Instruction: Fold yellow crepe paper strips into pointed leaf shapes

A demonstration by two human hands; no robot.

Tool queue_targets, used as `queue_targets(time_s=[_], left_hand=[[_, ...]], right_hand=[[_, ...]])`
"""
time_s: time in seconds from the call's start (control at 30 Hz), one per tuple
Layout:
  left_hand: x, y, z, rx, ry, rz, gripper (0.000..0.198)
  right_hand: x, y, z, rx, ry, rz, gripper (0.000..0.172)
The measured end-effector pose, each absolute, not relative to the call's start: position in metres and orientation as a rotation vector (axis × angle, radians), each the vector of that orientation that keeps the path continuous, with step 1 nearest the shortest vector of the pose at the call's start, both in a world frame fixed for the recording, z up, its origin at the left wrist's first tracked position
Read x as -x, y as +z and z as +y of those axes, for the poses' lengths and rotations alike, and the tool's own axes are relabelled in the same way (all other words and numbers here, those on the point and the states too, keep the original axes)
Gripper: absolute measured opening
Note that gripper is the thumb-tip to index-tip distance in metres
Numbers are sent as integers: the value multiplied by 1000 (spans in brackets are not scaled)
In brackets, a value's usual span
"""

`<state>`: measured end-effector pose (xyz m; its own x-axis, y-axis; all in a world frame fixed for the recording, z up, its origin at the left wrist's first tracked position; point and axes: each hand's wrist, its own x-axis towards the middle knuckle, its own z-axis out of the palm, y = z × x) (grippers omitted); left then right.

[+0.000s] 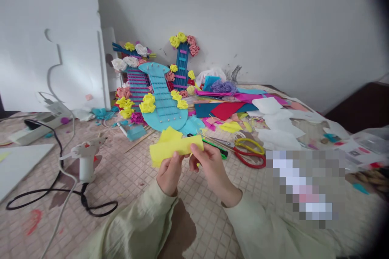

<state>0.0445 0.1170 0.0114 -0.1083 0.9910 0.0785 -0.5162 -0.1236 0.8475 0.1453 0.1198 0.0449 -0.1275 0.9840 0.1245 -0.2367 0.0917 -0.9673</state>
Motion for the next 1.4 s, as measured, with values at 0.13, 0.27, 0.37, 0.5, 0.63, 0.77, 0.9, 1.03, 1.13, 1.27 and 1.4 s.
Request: queue_targets(time_s=[0.13, 0.27, 0.37, 0.5, 0.63, 0.77, 0.9, 1.03, 1.13, 1.27, 1.4], left_hand=[[-43, 21, 118, -730, 1569, 648, 20], [-44, 21, 116, -662, 1507, 646, 19], [-45, 18, 114, -677, 1469, 663, 21], [-46, 14, 112, -690, 1465, 669, 19], [-45, 13, 112, -698, 1468, 685, 20], [-44, 11, 112, -701, 1470, 785, 25], [-43, 4, 112, -759, 1408, 865, 24], [-44, 4, 110, -800, 1347, 892, 25], [-47, 13, 109, -881, 1315, 919, 21], [-52, 20, 108, -857, 1338, 953, 20], [-52, 17, 110, -849, 1390, 1001, 13]], right_hand=[[-154, 38, 120, 961, 1284, -1179, 26], [-163, 38, 120, 1007, 1297, -1197, 24], [-163, 37, 119, 1011, 1291, -1233, 24], [-163, 34, 118, 1041, 1279, -1264, 23], [-164, 33, 118, 1068, 1278, -1330, 24], [-166, 34, 121, 1079, 1254, -1297, 22], [-171, 36, 127, 1113, 1232, -1233, 20], [-174, 36, 129, 1138, 1230, -1253, 17], [-173, 34, 128, 1146, 1242, -1276, 17], [-171, 36, 127, 1137, 1234, -1310, 19], [-193, 46, 138, 1166, 1035, -1403, 23]])
